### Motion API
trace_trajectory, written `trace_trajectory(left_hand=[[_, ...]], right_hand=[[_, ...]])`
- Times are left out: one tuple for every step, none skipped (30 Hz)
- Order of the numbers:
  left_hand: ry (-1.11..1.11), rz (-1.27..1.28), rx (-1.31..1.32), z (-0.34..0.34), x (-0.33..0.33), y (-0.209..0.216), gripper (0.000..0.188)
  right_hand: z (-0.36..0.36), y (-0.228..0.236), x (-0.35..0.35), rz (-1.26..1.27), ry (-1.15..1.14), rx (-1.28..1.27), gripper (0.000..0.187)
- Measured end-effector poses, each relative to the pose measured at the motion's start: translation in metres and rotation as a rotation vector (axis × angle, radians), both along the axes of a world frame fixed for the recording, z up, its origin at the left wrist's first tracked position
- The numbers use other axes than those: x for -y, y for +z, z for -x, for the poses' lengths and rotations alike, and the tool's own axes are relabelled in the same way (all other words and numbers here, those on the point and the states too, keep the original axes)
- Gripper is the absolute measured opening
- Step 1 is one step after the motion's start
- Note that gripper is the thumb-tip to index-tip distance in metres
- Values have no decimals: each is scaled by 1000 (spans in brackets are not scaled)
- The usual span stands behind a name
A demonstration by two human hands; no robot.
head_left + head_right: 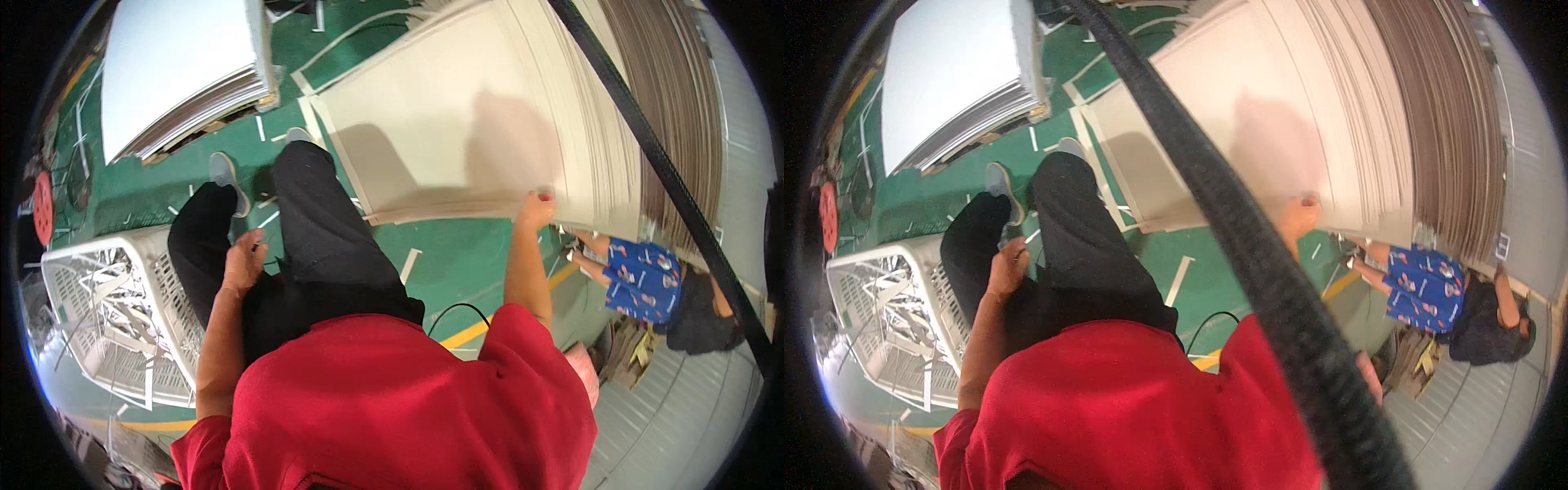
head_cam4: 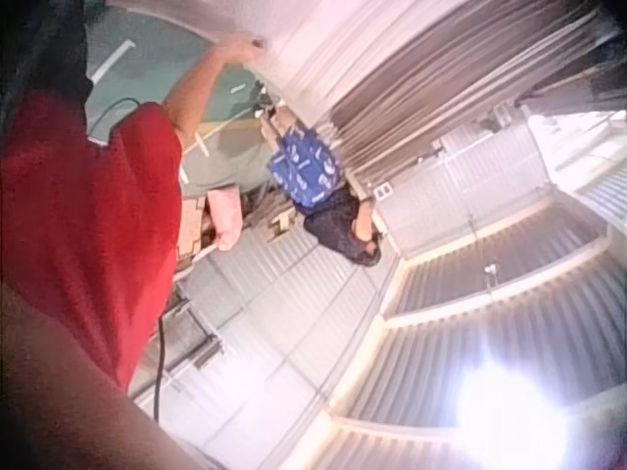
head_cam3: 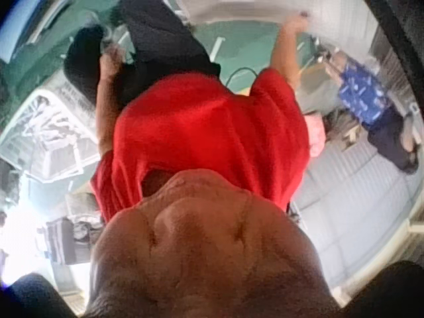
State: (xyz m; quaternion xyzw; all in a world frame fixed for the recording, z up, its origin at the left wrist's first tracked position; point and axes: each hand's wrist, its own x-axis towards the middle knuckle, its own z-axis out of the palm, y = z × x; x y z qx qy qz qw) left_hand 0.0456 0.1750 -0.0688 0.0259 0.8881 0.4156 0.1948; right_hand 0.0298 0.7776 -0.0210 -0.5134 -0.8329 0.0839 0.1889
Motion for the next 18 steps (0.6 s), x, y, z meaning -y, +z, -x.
trace_trajectory(left_hand=[[-1,37,69,3,-3,4,32],[-2,83,135,7,-4,8,33],[-9,96,110,5,1,1,32],[-9,82,128,3,4,-6,33],[-10,73,147,11,-1,3,33],[-6,71,165,14,-3,10,33],[-39,129,141,14,-4,12,34],[-38,138,147,16,-4,15,35],[-33,142,150,17,-6,17,35],[-27,146,153,17,-6,19,35],[-22,158,142,16,-6,23,35],[-20,173,145,15,-5,22,35],[-17,188,148,13,-2,20,35],[-16,201,151,11,-1,18,35],[-24,224,139,8,1,17,34],[-33,247,127,6,3,15,34],[-51,263,112,7,2,13,33],[-33,275,134,6,3,13,32]], right_hand=[[-15,-11,-11,59,-59,-43,24],[-28,-23,-20,125,-118,-89,24],[-33,-30,-20,202,-173,-135,24],[-33,-35,-23,244,-145,-218,25],[-27,-36,-18,289,-120,-298,26],[-25,-38,-12,340,-92,-381,27],[-26,-40,-6,369,-88,-410,28],[-20,-39,-1,392,-78,-439,29],[-14,-34,4,411,-62,-472,30],[-9,-29,9,367,-119,-467,30],[-4,-23,14,323,-176,-462,30],[1,-16,19,275,-229,-455,30],[7,-7,25,296,-248,-443,30],[12,4,31,315,-267,-432,31],[14,9,35,333,-288,-421,31],[16,6,34,415,-237,-516,32],[19,4,29,488,-192,-616,33],[20,4,25,558,-146,-716,34]])
